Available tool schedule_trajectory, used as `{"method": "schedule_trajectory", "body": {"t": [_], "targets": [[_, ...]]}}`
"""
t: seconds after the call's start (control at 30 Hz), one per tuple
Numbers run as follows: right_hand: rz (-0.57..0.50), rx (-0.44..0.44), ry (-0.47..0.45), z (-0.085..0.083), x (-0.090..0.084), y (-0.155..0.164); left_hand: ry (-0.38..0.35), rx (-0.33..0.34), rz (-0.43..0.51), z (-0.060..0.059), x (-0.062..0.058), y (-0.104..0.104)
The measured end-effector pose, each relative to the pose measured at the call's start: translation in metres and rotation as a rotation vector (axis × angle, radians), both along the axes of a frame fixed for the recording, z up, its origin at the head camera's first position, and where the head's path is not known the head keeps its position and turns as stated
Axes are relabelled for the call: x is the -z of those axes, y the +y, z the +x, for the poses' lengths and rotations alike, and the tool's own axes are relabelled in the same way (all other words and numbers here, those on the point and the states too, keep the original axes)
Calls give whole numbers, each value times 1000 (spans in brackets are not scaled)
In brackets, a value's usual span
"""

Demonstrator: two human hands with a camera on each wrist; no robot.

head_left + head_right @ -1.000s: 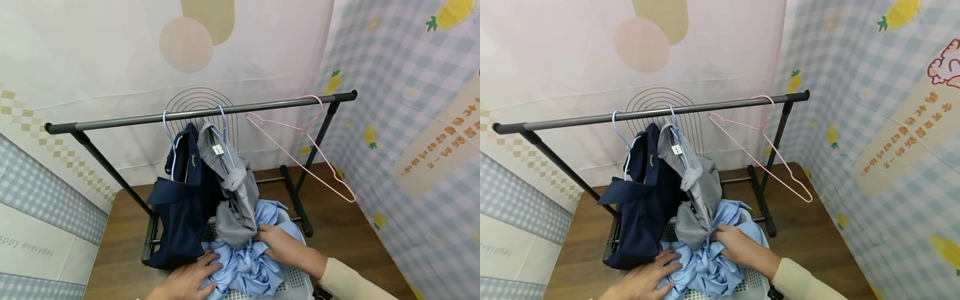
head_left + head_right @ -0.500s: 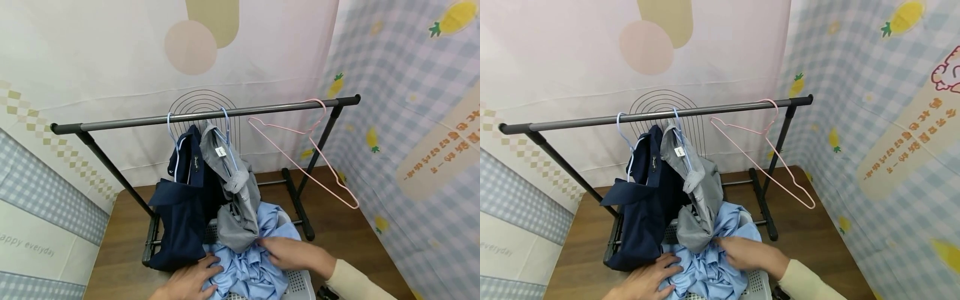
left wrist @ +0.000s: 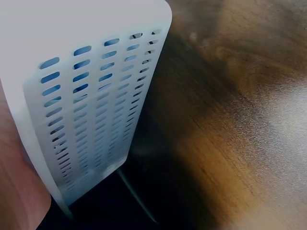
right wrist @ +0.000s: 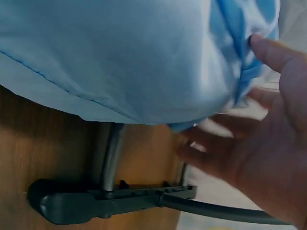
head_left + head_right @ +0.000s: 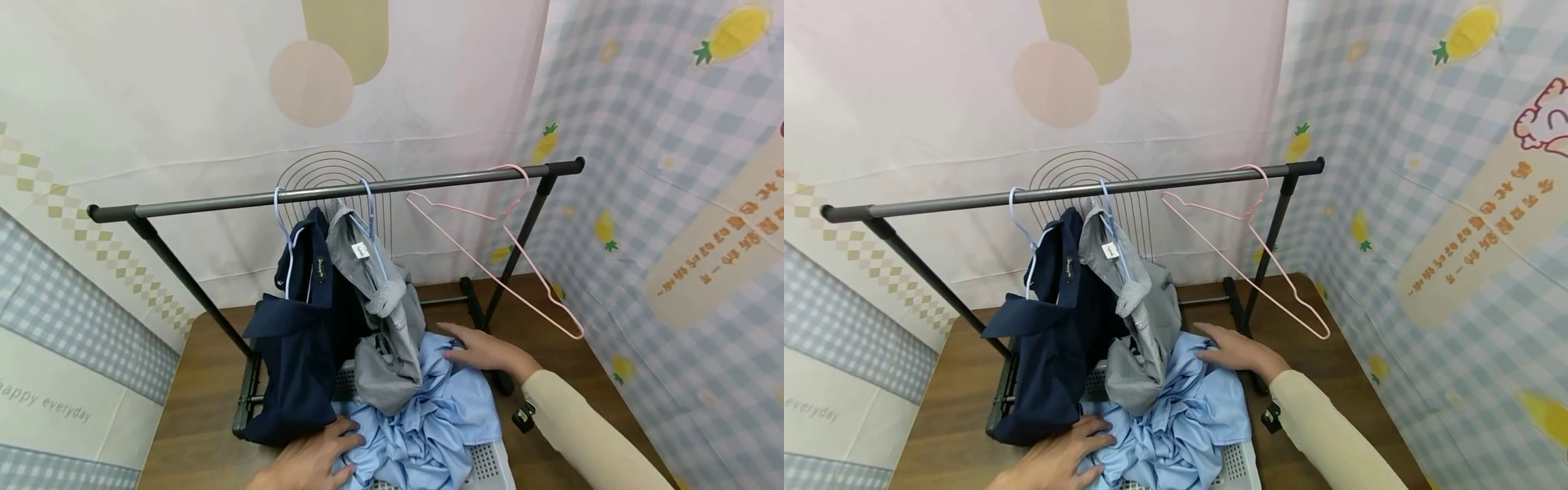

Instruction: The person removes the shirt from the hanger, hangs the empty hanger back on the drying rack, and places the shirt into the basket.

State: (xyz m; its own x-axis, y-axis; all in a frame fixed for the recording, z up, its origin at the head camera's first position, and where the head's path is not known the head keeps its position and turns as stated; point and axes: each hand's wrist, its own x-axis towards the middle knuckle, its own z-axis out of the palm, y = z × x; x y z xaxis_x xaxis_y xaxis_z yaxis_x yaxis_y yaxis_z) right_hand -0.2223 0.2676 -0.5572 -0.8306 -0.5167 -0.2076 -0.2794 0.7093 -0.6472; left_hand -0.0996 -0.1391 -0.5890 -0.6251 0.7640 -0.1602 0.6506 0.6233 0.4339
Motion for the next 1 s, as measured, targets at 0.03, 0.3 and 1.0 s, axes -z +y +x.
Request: {"method": "schedule_trajectory", "body": {"t": [0.03,0.3,1.0], "targets": [[-19,-19,-9,-4,3,-1,7,1,7,0,0,0],[-111,-58,377,3,4,-11,23,-2,23,-1,4,0],[-49,-392,202,120,8,-40,-55,-81,-59,-2,2,6]]}}
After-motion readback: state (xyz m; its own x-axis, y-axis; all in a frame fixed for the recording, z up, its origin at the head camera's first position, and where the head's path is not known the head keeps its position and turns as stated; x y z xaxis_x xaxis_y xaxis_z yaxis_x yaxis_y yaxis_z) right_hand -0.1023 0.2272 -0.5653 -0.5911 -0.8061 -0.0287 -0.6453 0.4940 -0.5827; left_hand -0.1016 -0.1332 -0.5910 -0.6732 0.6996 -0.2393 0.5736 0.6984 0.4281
